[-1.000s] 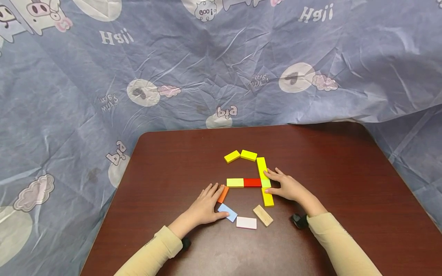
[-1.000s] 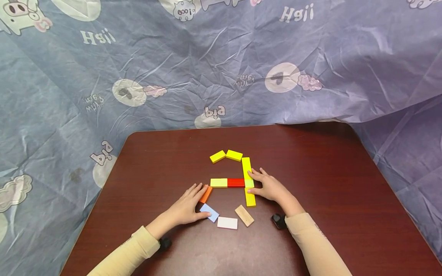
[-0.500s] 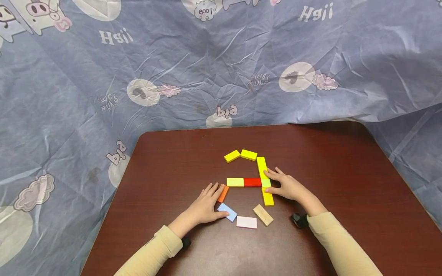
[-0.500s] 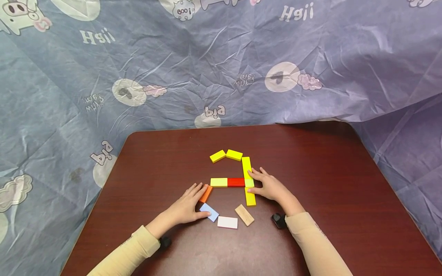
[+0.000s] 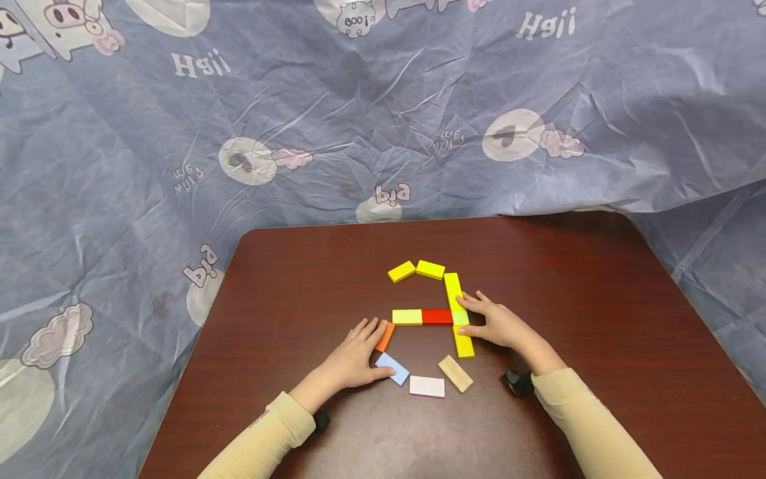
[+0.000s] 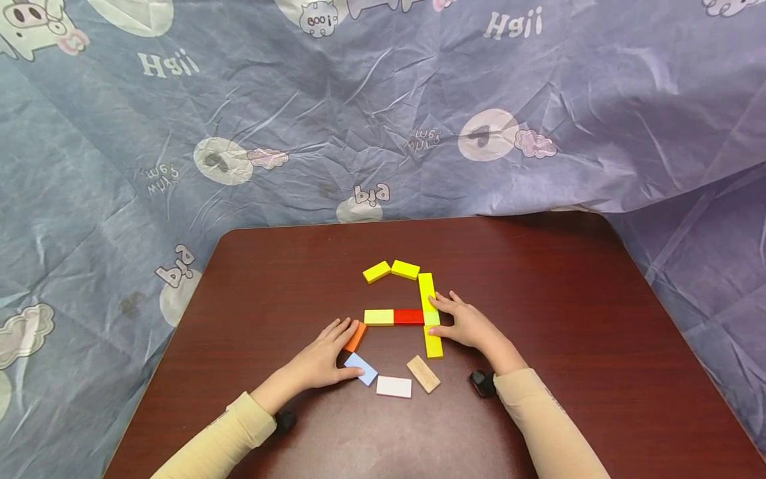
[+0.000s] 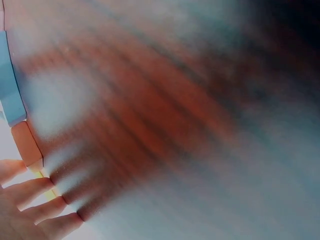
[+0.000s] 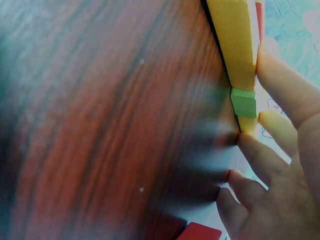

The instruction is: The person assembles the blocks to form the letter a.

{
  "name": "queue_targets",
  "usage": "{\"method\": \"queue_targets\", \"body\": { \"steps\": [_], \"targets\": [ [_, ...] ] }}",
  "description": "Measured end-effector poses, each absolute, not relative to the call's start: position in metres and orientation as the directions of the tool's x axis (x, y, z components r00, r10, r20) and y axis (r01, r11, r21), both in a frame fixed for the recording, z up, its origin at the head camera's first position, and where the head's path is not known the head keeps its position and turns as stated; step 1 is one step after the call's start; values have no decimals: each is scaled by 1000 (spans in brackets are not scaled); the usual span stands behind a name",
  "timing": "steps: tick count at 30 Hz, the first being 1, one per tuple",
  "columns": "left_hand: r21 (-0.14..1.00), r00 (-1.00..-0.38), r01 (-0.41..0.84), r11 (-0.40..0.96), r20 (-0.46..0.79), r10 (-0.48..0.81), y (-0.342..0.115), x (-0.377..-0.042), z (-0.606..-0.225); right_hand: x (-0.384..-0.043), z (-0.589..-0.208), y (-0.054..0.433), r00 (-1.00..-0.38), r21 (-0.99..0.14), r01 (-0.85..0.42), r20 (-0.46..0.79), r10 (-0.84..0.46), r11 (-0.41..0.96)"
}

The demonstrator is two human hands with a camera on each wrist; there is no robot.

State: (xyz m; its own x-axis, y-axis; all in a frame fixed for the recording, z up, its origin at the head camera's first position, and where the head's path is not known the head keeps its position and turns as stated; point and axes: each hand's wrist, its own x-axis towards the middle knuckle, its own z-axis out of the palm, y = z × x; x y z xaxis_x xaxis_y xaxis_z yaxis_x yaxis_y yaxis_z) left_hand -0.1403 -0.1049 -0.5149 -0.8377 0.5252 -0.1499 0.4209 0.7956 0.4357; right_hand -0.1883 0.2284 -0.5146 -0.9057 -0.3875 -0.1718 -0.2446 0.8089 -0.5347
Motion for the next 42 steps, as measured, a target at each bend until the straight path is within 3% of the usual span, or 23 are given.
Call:
{"method": "queue_targets", "body": {
  "steps": [17,28,35,42],
  "targets": [
    [444,-838,419,792,-146,525,-104,-142,-515,-186,-501,240,-934,-581,-247,-70,-350,775],
    [446,-840,418,792,-144,524,-105,-139,-519,-160,-487,264,-981,-474,-176,8,-196,863],
    [446,-842,416,792,-140,521,-105,-138,-518,-128,-485,237,-970,-421,-241,142,-199,874],
    [440,-843,422,793,-130,522,-105,-140,-519,-100,-492,199,-961,-406,-271,173,-218,873]
  ]
}}
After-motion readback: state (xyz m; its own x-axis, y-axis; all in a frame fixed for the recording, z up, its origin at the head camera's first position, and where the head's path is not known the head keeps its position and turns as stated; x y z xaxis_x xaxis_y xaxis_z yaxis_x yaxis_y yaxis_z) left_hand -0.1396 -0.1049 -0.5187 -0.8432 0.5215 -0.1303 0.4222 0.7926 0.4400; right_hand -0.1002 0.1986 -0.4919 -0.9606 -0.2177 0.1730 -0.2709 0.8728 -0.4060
